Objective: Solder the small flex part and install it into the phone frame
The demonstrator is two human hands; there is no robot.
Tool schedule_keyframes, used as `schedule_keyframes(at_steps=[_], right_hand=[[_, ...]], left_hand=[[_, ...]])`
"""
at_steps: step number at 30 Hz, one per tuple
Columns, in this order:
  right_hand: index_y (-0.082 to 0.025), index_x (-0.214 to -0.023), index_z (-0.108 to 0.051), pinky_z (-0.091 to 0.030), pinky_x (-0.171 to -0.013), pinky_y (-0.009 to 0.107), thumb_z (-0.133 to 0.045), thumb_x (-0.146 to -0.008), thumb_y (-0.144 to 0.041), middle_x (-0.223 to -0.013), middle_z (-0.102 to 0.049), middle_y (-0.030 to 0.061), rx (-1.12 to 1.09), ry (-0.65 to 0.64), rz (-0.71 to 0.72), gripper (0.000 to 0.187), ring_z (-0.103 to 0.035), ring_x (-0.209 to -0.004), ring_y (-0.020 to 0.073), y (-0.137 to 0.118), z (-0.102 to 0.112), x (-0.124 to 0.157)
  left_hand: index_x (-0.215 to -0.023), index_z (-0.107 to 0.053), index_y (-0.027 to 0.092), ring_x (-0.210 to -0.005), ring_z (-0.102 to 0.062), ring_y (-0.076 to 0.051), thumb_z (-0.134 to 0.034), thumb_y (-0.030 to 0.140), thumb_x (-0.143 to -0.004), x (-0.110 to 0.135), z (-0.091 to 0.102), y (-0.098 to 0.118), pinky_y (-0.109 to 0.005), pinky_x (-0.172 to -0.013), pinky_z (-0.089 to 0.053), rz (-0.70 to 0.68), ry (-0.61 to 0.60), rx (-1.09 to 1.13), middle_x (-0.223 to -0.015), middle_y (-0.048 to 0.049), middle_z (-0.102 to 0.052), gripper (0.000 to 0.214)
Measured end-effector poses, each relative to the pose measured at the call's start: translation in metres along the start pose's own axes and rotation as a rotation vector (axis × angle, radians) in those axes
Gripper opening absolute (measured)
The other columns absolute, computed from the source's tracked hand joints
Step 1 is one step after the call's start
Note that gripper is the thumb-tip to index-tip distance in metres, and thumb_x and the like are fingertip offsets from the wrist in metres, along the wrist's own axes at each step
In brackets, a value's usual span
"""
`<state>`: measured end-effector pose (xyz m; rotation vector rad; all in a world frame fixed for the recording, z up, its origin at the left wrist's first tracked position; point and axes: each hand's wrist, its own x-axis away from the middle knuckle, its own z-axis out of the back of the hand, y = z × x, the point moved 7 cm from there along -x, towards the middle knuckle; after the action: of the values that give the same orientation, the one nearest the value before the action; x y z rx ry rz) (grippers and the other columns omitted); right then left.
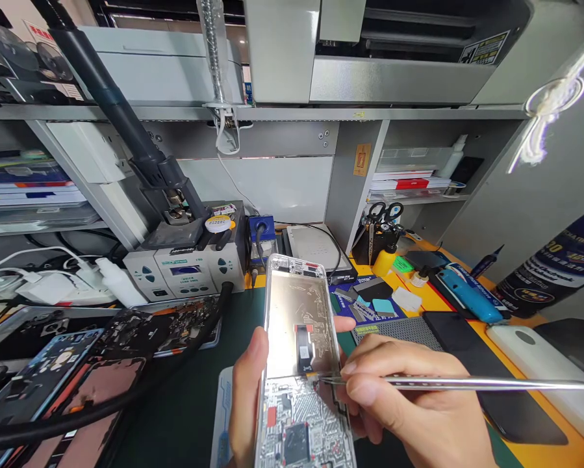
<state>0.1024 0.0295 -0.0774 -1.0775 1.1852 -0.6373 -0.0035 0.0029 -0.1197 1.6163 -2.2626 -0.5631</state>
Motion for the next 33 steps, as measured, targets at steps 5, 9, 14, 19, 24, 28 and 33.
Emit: schedule_keyframes(at_steps=[5, 9, 14, 19, 24, 28, 33], right_hand=[[-0.021, -0.073, -0.082, -0.049, -0.039, 0.015, -0.078, -0.084, -0.016, -0.064, -0.074, 0.002, -0.008, 0.0, -0.002, 0.012, -0.059, -0.042, 0.0079, -0.0006, -0.0002, 0.0007], [-0.022, -0.073, -0.082, -0.048, -0.038, 0.015, -0.079, -0.084, -0.017, -0.065, -0.074, 0.0017, -0.003, -0.004, -0.027, 0.012, -0.06, -0.042, 0.0077, 0.0026, -0.0013, 0.0021], [-0.025, -0.081, -0.083, -0.05, -0.039, 0.015, -0.079, -0.084, -0.016, -0.068, -0.076, 0.0008, -0.047, 0.012, 0.008, 0.01, -0.061, -0.043, 0.0083, 0.002, 0.0001, 0.003], [-0.022, -0.077, -0.083, -0.049, -0.038, 0.015, -0.078, -0.082, -0.012, -0.067, -0.076, 0.0023, -0.023, -0.016, 0.023, 0.013, -0.061, -0.042, 0.0084, -0.0013, -0.002, 0.0004], [-0.023, -0.08, -0.084, -0.049, -0.037, 0.016, -0.08, -0.082, -0.013, -0.07, -0.077, 0.0029, -0.032, -0.002, 0.004, 0.012, -0.062, -0.043, 0.0093, 0.001, -0.0022, 0.0008], [-0.024, -0.08, -0.084, -0.049, -0.037, 0.016, -0.08, -0.082, -0.013, -0.069, -0.076, 0.0027, -0.051, -0.001, 0.01, 0.011, -0.061, -0.043, 0.0094, 0.0019, -0.0021, 0.0007], [-0.025, -0.082, -0.084, -0.049, -0.038, 0.015, -0.079, -0.083, -0.012, -0.07, -0.077, 0.0011, -0.049, -0.017, 0.016, 0.014, -0.061, -0.045, 0.0084, 0.0009, -0.0031, 0.0003]], left_hand=[[-0.115, -0.079, 0.015, -0.068, -0.063, -0.023, -0.063, 0.074, -0.079, -0.0003, 0.0016, -0.0041, -0.037, -0.075, -0.047, 0.033, 0.036, 0.126, -0.079, -0.0078, -0.07, 0.07], [-0.118, -0.077, 0.015, -0.064, -0.061, -0.024, -0.058, 0.077, -0.079, -0.0022, 0.001, -0.0063, -0.038, -0.07, -0.046, 0.039, -0.03, 0.119, -0.077, -0.0096, -0.068, 0.076], [-0.118, -0.078, 0.016, -0.066, -0.062, -0.025, -0.058, 0.079, -0.077, -0.0049, 0.0033, -0.0092, -0.037, -0.068, -0.045, 0.035, -0.034, 0.145, -0.077, -0.0098, -0.068, 0.077], [-0.116, -0.078, 0.017, -0.063, -0.062, -0.025, -0.058, 0.079, -0.077, -0.0045, -0.0011, -0.0088, -0.036, -0.067, -0.044, 0.035, -0.048, 0.122, -0.076, -0.0097, -0.069, 0.076], [-0.115, -0.076, 0.011, -0.064, -0.061, -0.023, -0.058, 0.075, -0.079, -0.0033, -0.0017, -0.0051, -0.035, -0.066, -0.042, 0.025, 0.032, 0.128, -0.074, -0.009, -0.066, 0.075], [-0.117, -0.075, 0.013, -0.066, -0.064, -0.025, -0.06, 0.075, -0.078, -0.0044, -0.003, -0.0047, -0.035, -0.067, -0.043, 0.035, -0.012, 0.129, -0.076, -0.0086, -0.065, 0.075], [-0.116, -0.076, 0.013, -0.062, -0.062, -0.024, -0.056, 0.076, -0.08, -0.0046, -0.0032, -0.0051, -0.038, -0.069, -0.045, 0.032, -0.029, 0.11, -0.075, -0.0105, -0.068, 0.076]])
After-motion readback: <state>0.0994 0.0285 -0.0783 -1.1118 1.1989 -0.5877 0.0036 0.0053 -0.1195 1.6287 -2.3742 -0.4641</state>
